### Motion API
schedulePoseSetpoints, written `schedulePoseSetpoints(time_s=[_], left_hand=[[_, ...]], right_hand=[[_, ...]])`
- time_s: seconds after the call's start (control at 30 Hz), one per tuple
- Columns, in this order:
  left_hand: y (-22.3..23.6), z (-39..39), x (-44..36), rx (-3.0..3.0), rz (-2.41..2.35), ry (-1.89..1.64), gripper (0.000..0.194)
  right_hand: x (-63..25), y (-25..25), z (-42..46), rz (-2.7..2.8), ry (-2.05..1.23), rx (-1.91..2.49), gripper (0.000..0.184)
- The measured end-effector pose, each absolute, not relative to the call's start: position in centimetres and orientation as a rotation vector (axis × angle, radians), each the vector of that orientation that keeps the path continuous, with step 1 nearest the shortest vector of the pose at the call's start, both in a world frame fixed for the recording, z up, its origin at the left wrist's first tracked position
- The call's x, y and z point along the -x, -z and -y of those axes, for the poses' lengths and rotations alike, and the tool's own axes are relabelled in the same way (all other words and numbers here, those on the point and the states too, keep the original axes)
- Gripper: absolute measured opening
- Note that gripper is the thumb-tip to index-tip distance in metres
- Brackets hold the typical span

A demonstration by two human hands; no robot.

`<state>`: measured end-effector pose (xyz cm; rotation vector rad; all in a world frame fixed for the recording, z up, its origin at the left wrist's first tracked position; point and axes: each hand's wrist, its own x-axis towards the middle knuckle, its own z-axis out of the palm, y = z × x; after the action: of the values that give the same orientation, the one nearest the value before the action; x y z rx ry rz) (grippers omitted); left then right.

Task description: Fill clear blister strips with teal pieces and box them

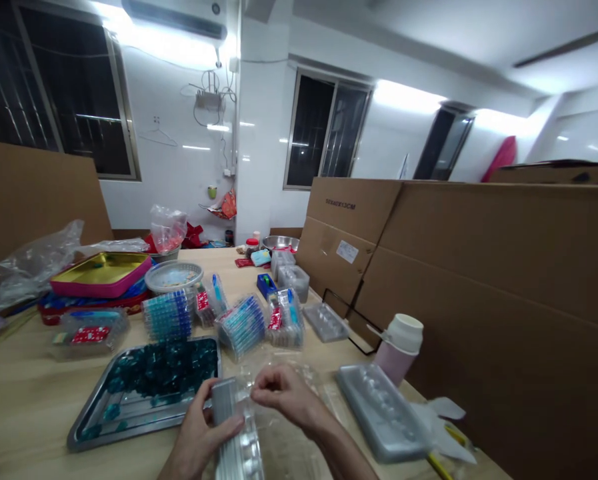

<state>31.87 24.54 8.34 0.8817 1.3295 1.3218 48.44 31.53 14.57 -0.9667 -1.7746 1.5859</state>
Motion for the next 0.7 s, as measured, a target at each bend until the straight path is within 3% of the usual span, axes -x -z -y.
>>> schedulePoseSetpoints(time_s=[0.13, 0.43, 0.7], left_hand=[[-8.1, -24.8, -32.2, -0.906, -1.327, -1.33, 0.073], [-8.1, -24.9, -32.8, -0.916, -1.322, -1.288, 0.073], [-9.0, -25.1, -32.9, -0.875, -1.281, -1.283, 0.066]], right_hand=[[-46.8, -13.8, -30.1, 1.619, -1.817, 0.859, 0.027], [-47.2, -13.3, -30.1, 1.499, -1.874, 0.866, 0.014], [-49.7, -14.2, -31.5, 1.584, -1.661, 0.954, 0.005]])
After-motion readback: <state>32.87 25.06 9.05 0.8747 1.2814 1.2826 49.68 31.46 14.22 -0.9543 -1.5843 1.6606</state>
